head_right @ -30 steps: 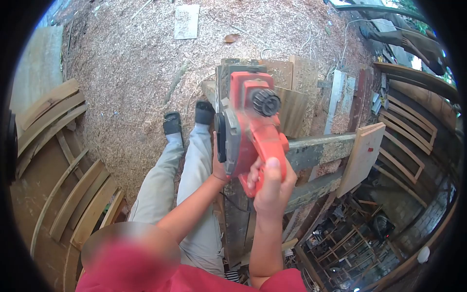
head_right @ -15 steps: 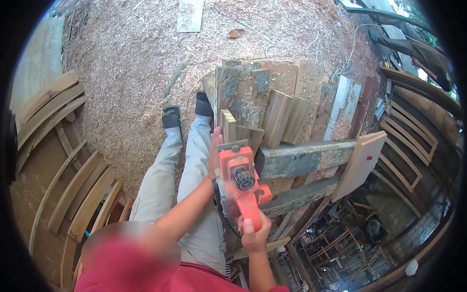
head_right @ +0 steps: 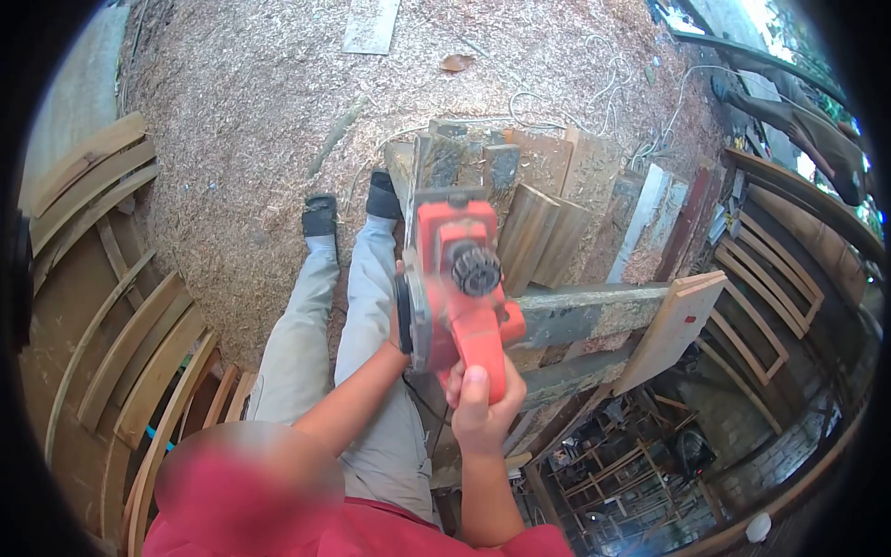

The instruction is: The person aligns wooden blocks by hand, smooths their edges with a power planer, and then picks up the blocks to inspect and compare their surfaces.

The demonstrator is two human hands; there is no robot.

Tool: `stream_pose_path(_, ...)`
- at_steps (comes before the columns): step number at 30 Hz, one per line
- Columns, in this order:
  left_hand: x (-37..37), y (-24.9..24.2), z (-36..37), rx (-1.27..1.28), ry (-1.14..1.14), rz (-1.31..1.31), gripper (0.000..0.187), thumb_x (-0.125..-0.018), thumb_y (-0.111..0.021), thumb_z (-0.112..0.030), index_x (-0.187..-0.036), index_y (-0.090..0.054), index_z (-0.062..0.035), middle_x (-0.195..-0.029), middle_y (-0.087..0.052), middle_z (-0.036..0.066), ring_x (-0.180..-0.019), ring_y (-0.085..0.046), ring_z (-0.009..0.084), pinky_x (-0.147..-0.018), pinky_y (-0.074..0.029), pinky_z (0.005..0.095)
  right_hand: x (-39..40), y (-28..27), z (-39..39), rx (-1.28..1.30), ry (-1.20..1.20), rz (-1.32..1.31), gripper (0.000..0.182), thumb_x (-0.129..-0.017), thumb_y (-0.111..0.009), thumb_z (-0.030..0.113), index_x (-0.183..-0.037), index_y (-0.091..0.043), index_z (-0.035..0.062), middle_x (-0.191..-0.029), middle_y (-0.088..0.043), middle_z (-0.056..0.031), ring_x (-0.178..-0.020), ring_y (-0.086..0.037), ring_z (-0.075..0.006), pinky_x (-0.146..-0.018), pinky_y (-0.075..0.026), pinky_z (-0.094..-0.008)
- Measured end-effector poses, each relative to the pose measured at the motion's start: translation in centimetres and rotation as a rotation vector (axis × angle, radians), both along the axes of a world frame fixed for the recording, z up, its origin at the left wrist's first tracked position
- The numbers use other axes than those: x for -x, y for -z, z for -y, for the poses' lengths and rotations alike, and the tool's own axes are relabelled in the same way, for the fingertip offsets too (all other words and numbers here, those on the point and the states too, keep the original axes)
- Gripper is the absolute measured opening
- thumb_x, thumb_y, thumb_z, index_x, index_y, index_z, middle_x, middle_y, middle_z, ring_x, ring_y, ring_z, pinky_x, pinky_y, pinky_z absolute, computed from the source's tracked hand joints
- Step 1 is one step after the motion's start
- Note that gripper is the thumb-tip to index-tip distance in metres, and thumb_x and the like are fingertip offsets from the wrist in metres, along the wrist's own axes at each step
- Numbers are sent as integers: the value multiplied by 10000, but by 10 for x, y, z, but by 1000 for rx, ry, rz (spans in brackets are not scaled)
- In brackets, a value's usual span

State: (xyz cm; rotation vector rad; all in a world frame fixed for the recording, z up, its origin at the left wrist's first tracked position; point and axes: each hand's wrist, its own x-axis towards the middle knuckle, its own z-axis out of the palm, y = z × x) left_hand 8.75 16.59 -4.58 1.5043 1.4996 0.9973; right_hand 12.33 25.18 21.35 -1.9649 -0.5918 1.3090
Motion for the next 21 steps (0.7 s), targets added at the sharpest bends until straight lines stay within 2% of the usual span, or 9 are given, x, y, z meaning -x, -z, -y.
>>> stream_pose_path(4, 4, -13, -5, 26, 16, -4, 777, -1001, -614, -207, -1646, -277, 67, -1706, -308, 312, -1597, -308, 463, -1313, -228, 603, 5, -1, -42, -34, -46, 6, 360, -1045, -587, 331, -968, -616, -20, -695, -566, -44, -545, -523, -105, -489, -408, -271)
stream_pose_path(7, 9, -19, -9, 38, 8, -14, 801, -984, -647, -203, -1640, -284, 78, -1699, -315, 324, -1590, -318, 473, -1307, -238, 606, -5, 4, -50, -151, -12, -28, 471, -1056, -535, 438, -1050, -629, -23, -723, -564, -56, -545, -529, -134, -496, -434, -290)
stream_pose_path(8, 10, -20, -10, 27, -1, -20, 808, -978, -657, -201, -1638, -286, 82, -1697, -317, 327, -1588, -321, 477, -1306, -242, 607, -11, 1, -51, -185, -8, -71, 534, -1057, -537, 502, -1120, -610, -23, -716, -548, -35, -548, -528, -136, -515, -450, -306)
stream_pose_path(12, 12, -17, -9, -41, -35, -63, 813, -970, -656, -175, -1626, -276, 116, -1699, -313, 330, -1593, -316, 473, -1306, -240, 604, -34, -22, -35, -220, 45, -210, 619, -1050, -543, 581, -1188, -584, -21, -699, -515, 2, -534, -506, -146, -573, -486, -341)
stream_pose_path(15, 10, -18, -10, -41, -40, -68, 788, -974, -633, -154, -1623, -279, 120, -1694, -319, 334, -1594, -315, 473, -1308, -239, 601, -40, -36, -3, -217, 89, -184, 597, -1009, -660, 476, -1181, -607, -93, -704, -557, -62, -574, -553, -157, -549, -474, -322)
stream_pose_path(21, 12, -15, -9, -36, -31, -69, 758, -981, -611, -139, -1617, -292, 119, -1692, -327, 330, -1594, -319, 465, -1309, -240, 597, -44, -45, 69, 53, 72, -97, 530, -972, -680, 427, -1130, -618, -76, -719, -576, -66, -576, -548, -147, -558, -466, -306)
